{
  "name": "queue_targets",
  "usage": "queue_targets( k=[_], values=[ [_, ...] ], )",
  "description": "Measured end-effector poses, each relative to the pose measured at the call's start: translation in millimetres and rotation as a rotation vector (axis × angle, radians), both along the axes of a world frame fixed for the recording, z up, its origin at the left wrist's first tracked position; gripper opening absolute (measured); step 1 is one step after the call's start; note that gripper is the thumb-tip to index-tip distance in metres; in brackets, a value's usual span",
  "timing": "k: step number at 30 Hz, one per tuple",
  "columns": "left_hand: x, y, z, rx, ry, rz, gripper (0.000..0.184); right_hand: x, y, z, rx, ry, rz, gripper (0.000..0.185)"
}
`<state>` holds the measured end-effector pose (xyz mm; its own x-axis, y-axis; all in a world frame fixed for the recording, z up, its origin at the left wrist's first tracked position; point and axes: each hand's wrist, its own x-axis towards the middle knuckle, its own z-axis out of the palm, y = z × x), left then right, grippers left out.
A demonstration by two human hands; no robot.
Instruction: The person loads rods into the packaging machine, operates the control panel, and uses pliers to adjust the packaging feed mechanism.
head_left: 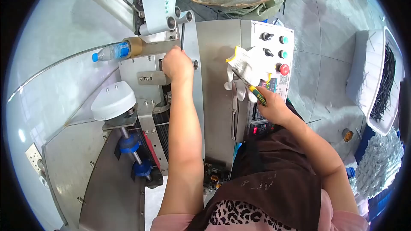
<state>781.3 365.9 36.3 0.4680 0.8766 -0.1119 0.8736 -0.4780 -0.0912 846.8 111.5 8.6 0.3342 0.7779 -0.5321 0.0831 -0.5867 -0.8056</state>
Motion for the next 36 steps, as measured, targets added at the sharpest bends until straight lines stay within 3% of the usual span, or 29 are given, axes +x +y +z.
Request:
queue_targets(
  k=[7,11,12,13,14,15,16,17,19,22,23,25,26,28,31,36],
  values=[
    [-6,10,-11,-0.015,-0.299,-0.286,0.007,4,10,-14,0.024,-0.057,-0.078,0.041],
    [71,-14,0,0.012,-0.756,-0.494,0.010,12,23,-15,-0.015,0.013,-0.081,0.039],
    [95,-30,7,0.010,-0.758,-0.547,0.009,12,27,-15,-0.019,-0.026,-0.088,0.038],
    [104,-57,29,0.014,-0.563,-0.621,0.006,9,30,-23,-0.021,-0.038,-0.065,0.038],
    [118,-82,33,-0.018,-0.707,-0.527,0.004,3,33,-39,0.169,-0.233,-0.104,0.041],
    [112,-110,55,0.008,-0.735,-0.571,0.005,3,40,-32,0.168,-0.351,-0.082,0.044],
    [98,-131,70,-0.135,-0.784,-0.569,0.003,3,47,-26,0.162,-0.473,-0.064,0.048],
    [84,-149,78,-0.285,-0.823,-0.575,0.004,3,55,-19,0.152,-0.595,-0.052,0.052],
    [43,-170,76,-0.293,-0.948,-0.655,0.011,6,88,7,-0.151,-0.403,0.041,0.055],
    [-26,-180,68,-0.481,-0.918,-0.536,0.017,-11,102,-14,-0.124,-0.650,0.117,0.056],
    [-49,-183,65,-0.514,-0.872,-0.473,0.015,-16,104,-12,-0.125,-0.665,0.110,0.046],
    [-91,-194,64,-0.612,-0.794,-0.220,0.012,-25,95,-13,0.040,-0.943,0.147,0.048],
    [-111,-200,60,-0.641,-0.771,-0.107,0.012,-31,92,-10,0.036,-0.944,0.149,0.048],
    [-130,-211,61,-0.613,-0.780,0.042,0.011,-45,96,0,0.369,-0.861,0.219,0.045],
    [-135,-222,64,-0.578,-0.831,0.130,0.012,-69,119,7,0.426,-0.693,0.382,0.049],
    [-137,-234,67,-0.602,-0.948,0.088,0.012,-88,135,-8,0.412,-0.780,0.484,0.051]
  ],
)
